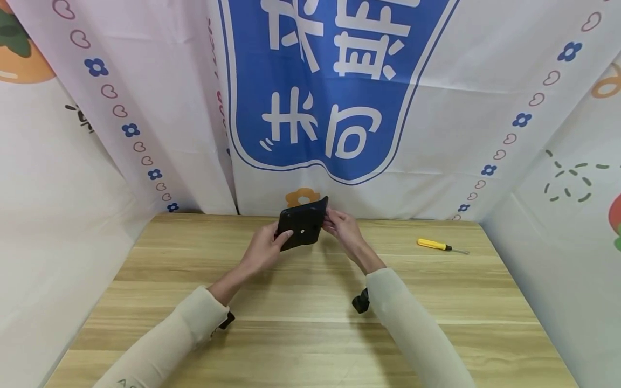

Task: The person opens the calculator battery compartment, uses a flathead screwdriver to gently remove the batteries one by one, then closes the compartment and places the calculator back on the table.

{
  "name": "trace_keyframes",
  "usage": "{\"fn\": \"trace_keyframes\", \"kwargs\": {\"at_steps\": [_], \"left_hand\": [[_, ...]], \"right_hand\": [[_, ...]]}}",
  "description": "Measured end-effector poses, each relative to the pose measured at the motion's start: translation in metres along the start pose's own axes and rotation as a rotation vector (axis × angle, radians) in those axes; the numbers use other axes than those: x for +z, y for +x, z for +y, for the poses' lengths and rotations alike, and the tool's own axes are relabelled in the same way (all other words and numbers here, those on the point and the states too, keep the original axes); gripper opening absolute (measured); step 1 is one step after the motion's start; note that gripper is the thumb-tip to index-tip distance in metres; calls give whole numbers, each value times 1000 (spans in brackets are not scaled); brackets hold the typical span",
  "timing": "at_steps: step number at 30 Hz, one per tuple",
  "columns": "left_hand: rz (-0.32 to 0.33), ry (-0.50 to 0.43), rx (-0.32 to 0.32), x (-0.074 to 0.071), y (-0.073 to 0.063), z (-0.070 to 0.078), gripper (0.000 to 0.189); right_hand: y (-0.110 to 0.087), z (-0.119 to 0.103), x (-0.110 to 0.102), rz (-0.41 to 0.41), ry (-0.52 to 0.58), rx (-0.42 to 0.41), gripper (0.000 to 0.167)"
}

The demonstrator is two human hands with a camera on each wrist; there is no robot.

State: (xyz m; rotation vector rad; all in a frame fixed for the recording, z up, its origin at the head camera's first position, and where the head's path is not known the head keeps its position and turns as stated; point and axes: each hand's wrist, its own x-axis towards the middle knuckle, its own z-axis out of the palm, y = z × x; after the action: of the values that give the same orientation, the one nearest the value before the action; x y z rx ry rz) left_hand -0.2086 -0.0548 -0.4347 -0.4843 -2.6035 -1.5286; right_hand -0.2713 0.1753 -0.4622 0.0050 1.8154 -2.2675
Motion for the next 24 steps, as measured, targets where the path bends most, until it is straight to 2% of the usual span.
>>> {"fn": "trace_keyframes", "kwargs": {"at_steps": [6,10,14,17,24], "left_hand": [[-23,-88,-87,-4,1,1,24],[-35,-101,-97,-5,1,0,23],[-30,-119,-99,-5,1,-3,24],[-17,-139,-123,-4,1,-4,24],[-16,-227,-231,-3,3,-9,36]], "right_hand": [[1,3,2,15,39,-6,37],[0,3,3,23,51,-23,27],[0,1,4,43,74,-22,23],[0,0,5,71,80,-9,21],[3,-1,6,144,-6,-10,18]]}}
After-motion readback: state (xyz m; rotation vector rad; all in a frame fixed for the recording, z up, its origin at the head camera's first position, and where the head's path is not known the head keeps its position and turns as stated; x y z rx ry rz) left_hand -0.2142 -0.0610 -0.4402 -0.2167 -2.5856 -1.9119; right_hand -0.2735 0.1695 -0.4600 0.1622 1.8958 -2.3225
